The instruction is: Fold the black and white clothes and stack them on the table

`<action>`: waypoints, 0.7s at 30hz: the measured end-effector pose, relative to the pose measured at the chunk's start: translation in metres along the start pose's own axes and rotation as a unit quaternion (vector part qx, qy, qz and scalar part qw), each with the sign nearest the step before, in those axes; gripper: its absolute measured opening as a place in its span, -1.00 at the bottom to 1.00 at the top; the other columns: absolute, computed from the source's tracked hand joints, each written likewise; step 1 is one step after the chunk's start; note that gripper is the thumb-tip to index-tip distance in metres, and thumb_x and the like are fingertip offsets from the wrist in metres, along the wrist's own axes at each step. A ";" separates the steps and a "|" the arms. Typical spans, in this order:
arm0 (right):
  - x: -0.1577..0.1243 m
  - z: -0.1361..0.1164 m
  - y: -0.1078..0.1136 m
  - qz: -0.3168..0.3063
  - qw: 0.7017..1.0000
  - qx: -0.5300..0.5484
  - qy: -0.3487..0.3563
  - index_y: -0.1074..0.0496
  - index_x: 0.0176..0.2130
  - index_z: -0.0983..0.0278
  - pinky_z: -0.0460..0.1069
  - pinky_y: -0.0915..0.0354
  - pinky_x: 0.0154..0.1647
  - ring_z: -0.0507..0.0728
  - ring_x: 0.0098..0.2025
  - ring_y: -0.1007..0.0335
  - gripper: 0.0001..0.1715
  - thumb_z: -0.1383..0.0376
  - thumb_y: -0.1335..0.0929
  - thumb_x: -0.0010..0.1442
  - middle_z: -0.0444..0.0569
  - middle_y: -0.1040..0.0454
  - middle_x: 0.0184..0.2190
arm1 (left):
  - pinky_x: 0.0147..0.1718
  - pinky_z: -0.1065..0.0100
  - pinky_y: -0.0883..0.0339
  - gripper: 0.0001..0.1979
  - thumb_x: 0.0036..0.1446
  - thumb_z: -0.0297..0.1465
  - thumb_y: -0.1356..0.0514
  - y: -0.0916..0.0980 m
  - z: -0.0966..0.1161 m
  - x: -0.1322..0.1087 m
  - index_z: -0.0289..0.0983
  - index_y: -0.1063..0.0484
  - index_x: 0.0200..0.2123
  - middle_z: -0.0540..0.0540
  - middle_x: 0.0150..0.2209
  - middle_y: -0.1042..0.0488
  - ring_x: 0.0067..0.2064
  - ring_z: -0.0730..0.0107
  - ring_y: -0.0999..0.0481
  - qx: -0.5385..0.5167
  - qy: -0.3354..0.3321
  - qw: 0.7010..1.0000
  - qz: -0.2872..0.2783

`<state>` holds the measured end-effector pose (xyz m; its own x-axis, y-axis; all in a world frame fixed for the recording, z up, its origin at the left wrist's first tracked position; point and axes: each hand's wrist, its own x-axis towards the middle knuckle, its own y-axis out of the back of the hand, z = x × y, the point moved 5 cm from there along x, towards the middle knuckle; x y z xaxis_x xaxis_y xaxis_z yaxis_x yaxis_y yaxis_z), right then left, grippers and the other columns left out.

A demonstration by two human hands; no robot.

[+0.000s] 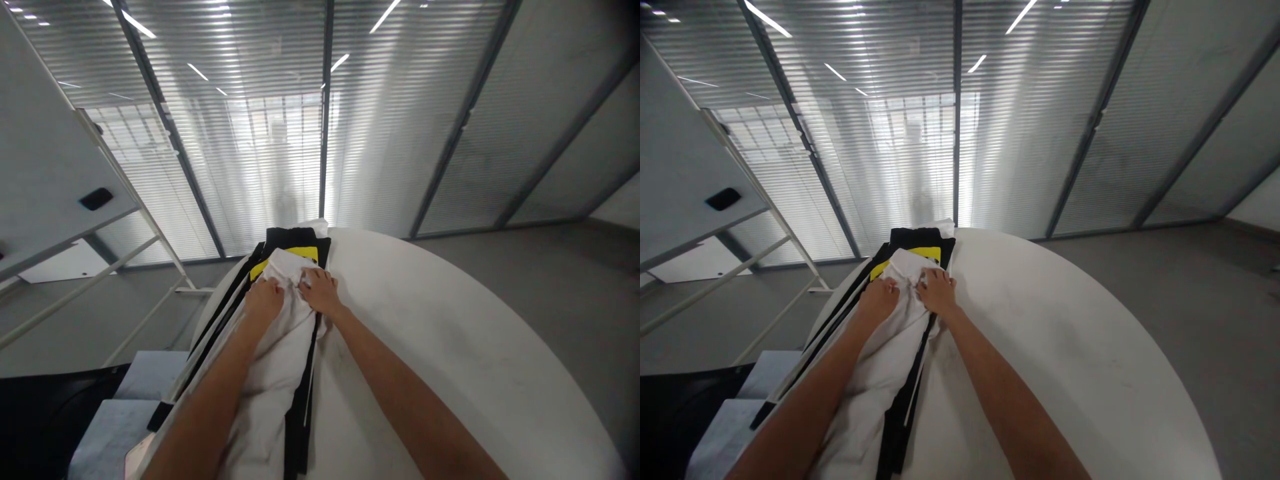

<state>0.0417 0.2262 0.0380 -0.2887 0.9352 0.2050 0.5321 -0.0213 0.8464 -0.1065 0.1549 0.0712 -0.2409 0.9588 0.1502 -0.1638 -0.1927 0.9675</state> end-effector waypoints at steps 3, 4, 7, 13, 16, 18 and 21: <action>0.005 0.005 0.002 -0.016 1.000 -0.008 -0.001 -0.41 0.06 0.09 0.22 -0.10 0.10 0.29 0.15 -0.18 -0.59 0.12 -0.26 0.24 0.02 -0.36 0.10 | -0.03 0.08 -0.20 -0.68 0.21 -0.36 -0.03 -0.023 0.008 -0.005 -0.26 -0.44 -0.03 -0.28 -0.06 -0.43 0.03 0.04 -0.38 0.026 -0.016 0.999 0.045; 0.008 0.007 0.004 -0.017 1.000 -0.007 0.003 -0.45 0.01 0.10 0.18 -0.13 0.09 0.27 0.12 -0.21 -0.63 0.15 -0.25 0.25 0.01 -0.38 0.06 | -0.02 0.07 -0.18 -0.67 0.20 -0.35 -0.05 -0.027 0.007 -0.008 -0.24 -0.44 -0.01 -0.27 -0.06 -0.43 0.04 0.04 -0.36 0.027 -0.022 0.998 0.055; 0.018 0.005 0.015 -0.021 0.999 0.009 0.042 -0.52 -0.11 0.17 0.06 -0.19 0.03 0.20 0.02 -0.32 -0.71 0.24 -0.26 0.26 0.03 -0.47 -0.05 | -0.03 0.09 -0.16 -0.66 0.18 -0.36 -0.07 -0.033 0.000 -0.010 -0.20 -0.43 0.01 -0.22 -0.07 -0.43 0.01 0.06 -0.35 0.015 -0.035 0.997 0.065; 0.051 -0.012 0.038 -0.170 0.964 0.138 0.154 -0.56 -0.37 0.22 -0.02 -0.34 -0.28 0.11 -0.35 -0.44 -0.88 0.30 -0.37 0.11 -0.08 -0.53 -0.41 | -0.03 0.12 -0.13 -0.68 0.17 -0.34 -0.08 -0.033 -0.008 0.000 -0.19 -0.44 -0.02 -0.21 -0.07 -0.42 0.01 0.07 -0.32 -0.001 -0.020 0.998 0.051; 0.074 -0.016 0.040 -0.320 0.909 0.234 0.129 -0.56 -0.39 0.25 -0.08 -0.32 -0.55 0.03 -0.56 -0.35 -0.87 0.26 -0.43 -0.01 -0.15 -0.48 -0.54 | -0.03 0.11 -0.13 -0.69 0.17 -0.35 -0.08 -0.034 -0.010 0.004 -0.18 -0.45 -0.03 -0.21 -0.07 -0.42 0.01 0.08 -0.33 -0.011 -0.013 0.999 0.049; 0.098 -0.014 0.045 -0.342 0.889 0.288 0.098 -0.56 -0.40 0.27 -0.08 -0.33 -0.58 0.02 -0.57 -0.34 -0.79 0.28 -0.50 -0.16 -0.16 -0.49 -0.55 | -0.04 0.11 -0.13 -0.69 0.18 -0.35 -0.07 -0.033 -0.012 0.006 -0.18 -0.45 -0.03 -0.20 -0.09 -0.42 0.00 0.08 -0.33 -0.015 -0.013 0.998 0.056; 0.149 0.007 0.066 -0.136 0.917 0.375 0.004 -0.54 -0.41 0.28 -0.03 -0.40 -0.44 0.05 -0.48 -0.39 -0.71 0.32 -0.53 -0.26 -0.14 -0.51 -0.52 | -0.06 0.10 -0.14 -0.69 0.19 -0.33 -0.07 -0.032 -0.014 0.010 -0.18 -0.45 -0.03 -0.20 -0.10 -0.43 -0.02 0.07 -0.34 -0.015 -0.016 0.998 0.064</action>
<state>0.0395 0.3665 0.1204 -0.4970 0.8667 0.0425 0.8362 0.4653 0.2904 -0.1170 0.1673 0.0385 -0.2314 0.9323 0.2780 -0.1627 -0.3188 0.9337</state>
